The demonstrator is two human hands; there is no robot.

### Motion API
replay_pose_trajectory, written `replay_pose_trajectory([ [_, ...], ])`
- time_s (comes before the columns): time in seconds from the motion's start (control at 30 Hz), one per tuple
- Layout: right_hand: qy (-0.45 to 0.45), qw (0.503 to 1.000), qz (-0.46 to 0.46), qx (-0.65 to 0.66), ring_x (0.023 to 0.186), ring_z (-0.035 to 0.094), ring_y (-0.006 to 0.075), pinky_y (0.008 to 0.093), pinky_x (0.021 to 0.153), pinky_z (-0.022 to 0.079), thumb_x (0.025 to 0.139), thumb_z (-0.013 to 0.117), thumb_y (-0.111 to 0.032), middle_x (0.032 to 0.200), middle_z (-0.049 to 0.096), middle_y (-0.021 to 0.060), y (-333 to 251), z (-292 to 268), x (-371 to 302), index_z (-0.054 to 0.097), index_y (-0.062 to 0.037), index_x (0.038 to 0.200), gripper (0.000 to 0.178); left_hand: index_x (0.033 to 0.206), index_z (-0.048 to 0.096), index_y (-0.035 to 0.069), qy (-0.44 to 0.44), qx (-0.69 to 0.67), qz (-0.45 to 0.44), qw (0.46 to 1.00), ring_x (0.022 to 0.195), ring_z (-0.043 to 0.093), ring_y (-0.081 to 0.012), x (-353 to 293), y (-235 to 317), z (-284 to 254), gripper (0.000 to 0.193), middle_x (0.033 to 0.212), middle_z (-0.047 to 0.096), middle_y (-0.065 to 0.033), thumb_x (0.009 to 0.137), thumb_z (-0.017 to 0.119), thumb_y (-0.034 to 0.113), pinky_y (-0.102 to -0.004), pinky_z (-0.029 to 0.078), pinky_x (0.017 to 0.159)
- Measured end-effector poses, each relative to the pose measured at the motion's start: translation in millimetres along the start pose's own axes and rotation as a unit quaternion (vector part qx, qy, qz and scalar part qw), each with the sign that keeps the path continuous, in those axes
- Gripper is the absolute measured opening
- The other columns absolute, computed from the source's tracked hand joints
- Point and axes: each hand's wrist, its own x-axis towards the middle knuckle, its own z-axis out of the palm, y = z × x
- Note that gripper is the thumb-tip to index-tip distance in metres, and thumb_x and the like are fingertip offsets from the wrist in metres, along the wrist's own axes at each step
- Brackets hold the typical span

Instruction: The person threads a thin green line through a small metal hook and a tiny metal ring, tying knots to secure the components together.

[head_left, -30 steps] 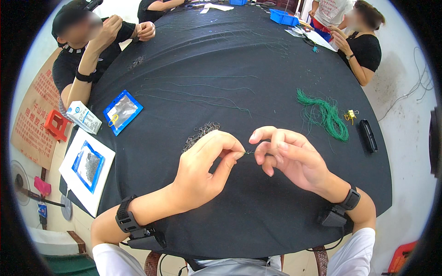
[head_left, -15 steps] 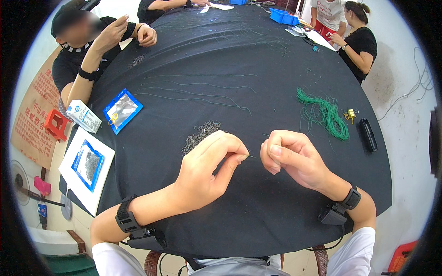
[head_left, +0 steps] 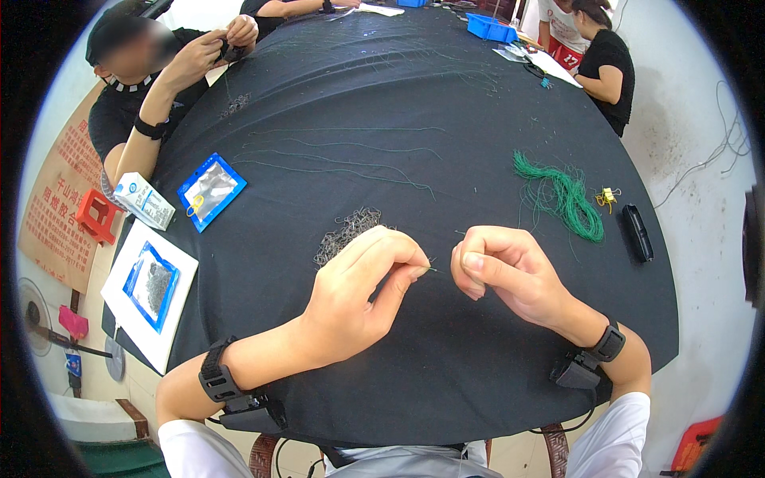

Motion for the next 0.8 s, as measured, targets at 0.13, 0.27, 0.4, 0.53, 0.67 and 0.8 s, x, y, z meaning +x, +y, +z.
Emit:
replay_pose_trajectory([
  [0.13, 0.002, 1.000, 0.001, 0.000, 0.065, 0.045, 0.0063, 0.0242, 0.061, 0.038, 0.096, 0.050, -0.020, 0.067, 0.049, -0.0015, -0.2, 0.0, 0.2, 0.051, -0.0035, 0.075, 0.027, 0.086, 0.056, 0.000, 0.000, 0.001, -0.005, 1.000, 0.068, 0.056, -0.0214, 0.0, 0.0, -0.5, 0.014, 0.080, 0.057, -0.0097, 0.077, 0.060, -0.010, -0.0296, 0.046, 0.061],
  [0.27, 0.000, 1.000, 0.004, -0.002, 0.065, 0.044, 0.0062, 0.0241, 0.061, 0.038, 0.097, 0.049, -0.021, 0.067, 0.048, -0.0015, 0.2, -0.2, -0.1, 0.051, -0.0037, 0.076, 0.027, 0.087, 0.056, 0.000, -0.002, -0.002, -0.007, 1.000, 0.068, 0.056, -0.0212, 0.2, -0.1, -0.1, 0.014, 0.079, 0.057, -0.0095, 0.077, 0.060, -0.010, -0.0293, 0.045, 0.061],
  [0.4, 0.004, 1.000, 0.004, 0.001, 0.064, 0.044, 0.0064, 0.0240, 0.061, 0.037, 0.097, 0.048, -0.022, 0.066, 0.048, -0.0015, 3.3, -1.8, 0.4, 0.050, -0.0047, 0.075, 0.028, 0.086, 0.056, 0.000, -0.004, 0.005, 0.000, 1.000, 0.069, 0.057, -0.0210, 0.4, -0.5, -0.3, 0.013, 0.080, 0.058, -0.0095, 0.077, 0.060, -0.010, -0.0297, 0.046, 0.062],
  [0.53, 0.013, 0.994, 0.037, 0.106, 0.068, 0.052, 0.0101, 0.0250, 0.064, 0.043, 0.095, 0.050, -0.025, 0.076, 0.056, 0.0044, 9.5, -8.7, 1.5, 0.049, -0.0069, 0.077, 0.026, 0.086, 0.056, -0.001, -0.005, 0.024, 0.008, 1.000, 0.070, 0.058, -0.0211, 0.3, -1.4, -2.5, 0.012, 0.080, 0.059, -0.0098, 0.078, 0.060, -0.008, -0.0306, 0.047, 0.062],
  [0.67, 0.065, 0.987, 0.044, 0.141, 0.072, 0.058, 0.0124, 0.0228, 0.059, 0.047, 0.093, 0.053, -0.025, 0.097, 0.062, 0.0120, 4.9, -13.1, 5.1, 0.051, -0.0086, 0.080, 0.021, 0.090, 0.058, -0.002, -0.014, 0.042, -0.032, 0.999, 0.076, 0.061, -0.0140, 2.9, -6.9, -9.7, 0.009, 0.087, 0.060, -0.0092, 0.083, 0.059, -0.007, -0.0250, 0.051, 0.066],
  [0.8, 0.097, 0.991, 0.074, 0.050, 0.059, 0.053, 0.0067, 0.0171, 0.042, 0.035, 0.094, 0.052, -0.021, 0.087, 0.063, 0.0079, -7.4, -19.5, 7.0, 0.054, -0.0078, 0.084, 0.016, 0.090, 0.058, -0.002, 0.028, 0.043, -0.084, 0.995, 0.076, 0.060, -0.0122, 14.5, -12.6, -19.3, 0.006, 0.087, 0.060, -0.0079, 0.085, 0.056, -0.005, -0.0251, 0.051, 0.066],
])
